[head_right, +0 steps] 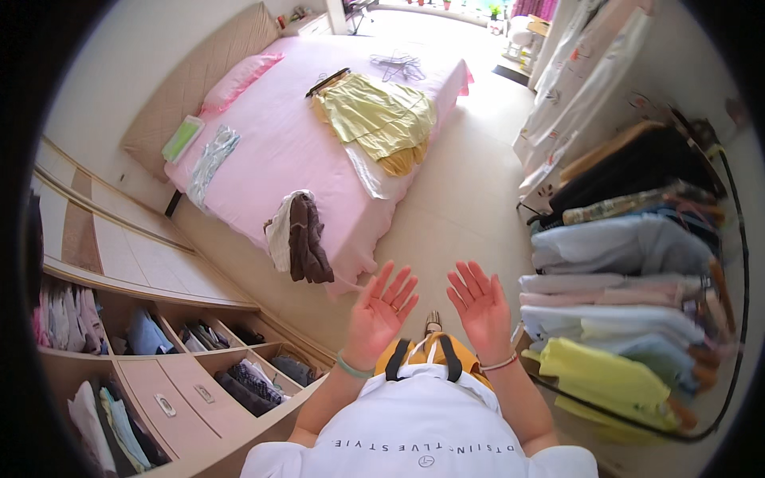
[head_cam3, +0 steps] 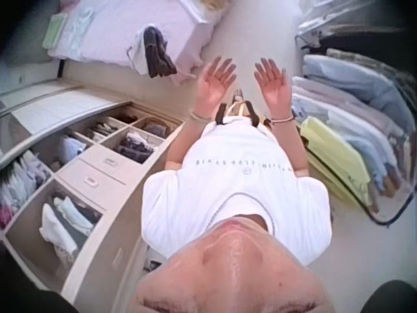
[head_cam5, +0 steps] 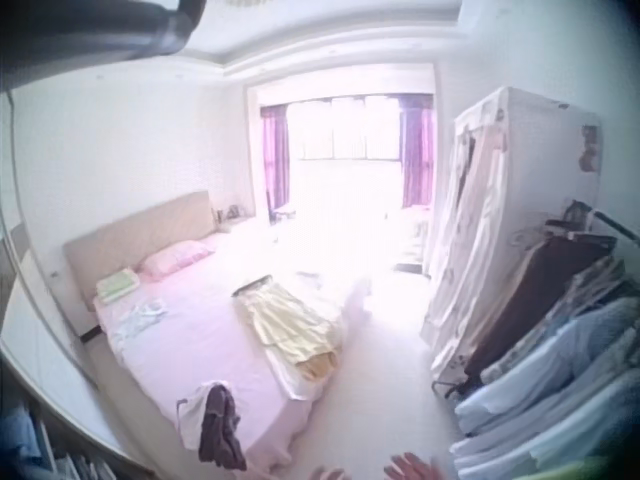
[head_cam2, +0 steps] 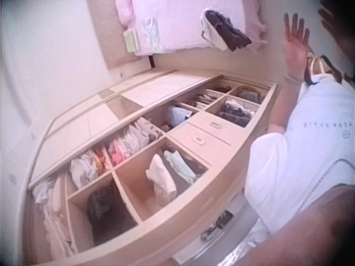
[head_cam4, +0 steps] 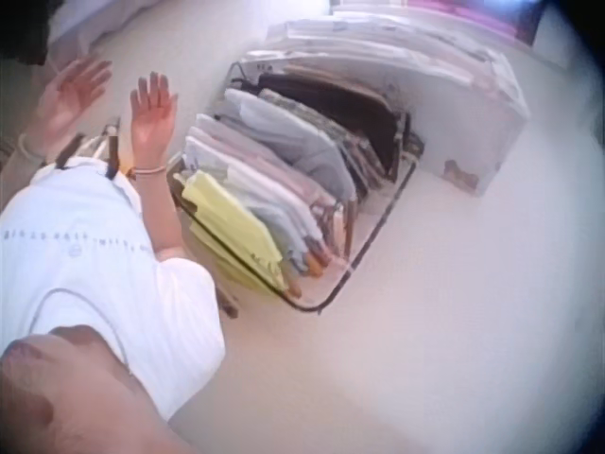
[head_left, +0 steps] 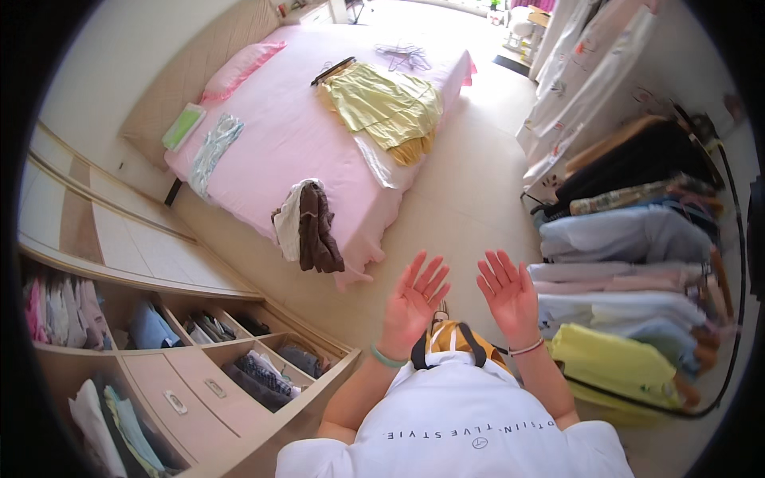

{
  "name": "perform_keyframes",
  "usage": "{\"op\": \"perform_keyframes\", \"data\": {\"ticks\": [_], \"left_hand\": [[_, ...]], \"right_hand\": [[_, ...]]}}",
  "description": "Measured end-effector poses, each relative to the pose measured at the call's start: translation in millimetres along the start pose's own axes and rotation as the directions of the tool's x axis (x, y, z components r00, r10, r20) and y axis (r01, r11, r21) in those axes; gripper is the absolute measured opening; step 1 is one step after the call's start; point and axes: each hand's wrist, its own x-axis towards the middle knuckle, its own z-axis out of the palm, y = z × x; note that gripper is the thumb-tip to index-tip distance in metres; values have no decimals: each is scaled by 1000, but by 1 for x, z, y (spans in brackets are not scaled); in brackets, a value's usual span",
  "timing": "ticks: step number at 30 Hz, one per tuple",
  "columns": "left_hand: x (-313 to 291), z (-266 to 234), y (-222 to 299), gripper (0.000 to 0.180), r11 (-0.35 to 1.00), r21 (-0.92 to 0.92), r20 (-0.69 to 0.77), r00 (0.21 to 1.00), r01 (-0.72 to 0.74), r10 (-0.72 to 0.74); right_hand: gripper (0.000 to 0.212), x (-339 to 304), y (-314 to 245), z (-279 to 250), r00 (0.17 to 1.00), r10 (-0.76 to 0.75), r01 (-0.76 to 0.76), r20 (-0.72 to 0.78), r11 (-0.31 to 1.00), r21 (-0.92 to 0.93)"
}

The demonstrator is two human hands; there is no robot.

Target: The person picks up a white shirt from a bed, places it on a wooden hanger, and hangs it on a clothing rack. They then pick up a pair of yellow shorts, place them on a hanger, and hang them on the same rack. The person moves between the bed and the rack to organize the garments.

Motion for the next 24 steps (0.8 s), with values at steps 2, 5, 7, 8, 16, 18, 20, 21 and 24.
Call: {"op": "perform_keyframes", "data": {"ticks": [2, 5, 7, 8, 16, 18, 20, 21, 24], "left_hand": [[35, 10, 27, 41, 996, 10, -33, 995, -89, 89], [84, 11, 58, 39, 981, -20, -140, 972, -194, 190], [115, 0, 76, 38, 967, -89, -192, 957, -239, 219], [133, -3, 84, 38, 960, -115, -212, 951, -254, 226], [334, 22, 203, 39, 946, -180, -145, 959, -269, 245], [383, 46, 234, 39, 948, -170, -125, 960, -271, 252], [419, 61, 264, 40, 957, -142, -107, 965, -254, 240], [436, 65, 275, 40, 961, -138, -114, 968, -239, 224], [484, 69, 307, 40, 963, -137, -142, 967, -231, 212]], "right_hand": [[47, 58, -8, 19, 994, 94, -92, 51, 995, -36], [48, 137, -11, 37, 967, 225, -218, 120, 973, -73], [48, 186, -7, 50, 950, 301, -294, 83, 952, -85], [48, 211, -7, 54, 942, 327, -321, 68, 943, -86], [48, 417, -40, 120, 946, 325, -323, -4, 936, -139], [48, 470, -54, 143, 954, 292, -282, 62, 949, -140], [47, 513, -54, 166, 962, 262, -253, 78, 962, -107], [47, 535, -56, 184, 966, 248, -239, 71, 965, -111], [48, 597, -52, 201, 959, 272, -266, 79, 960, -83]]}}
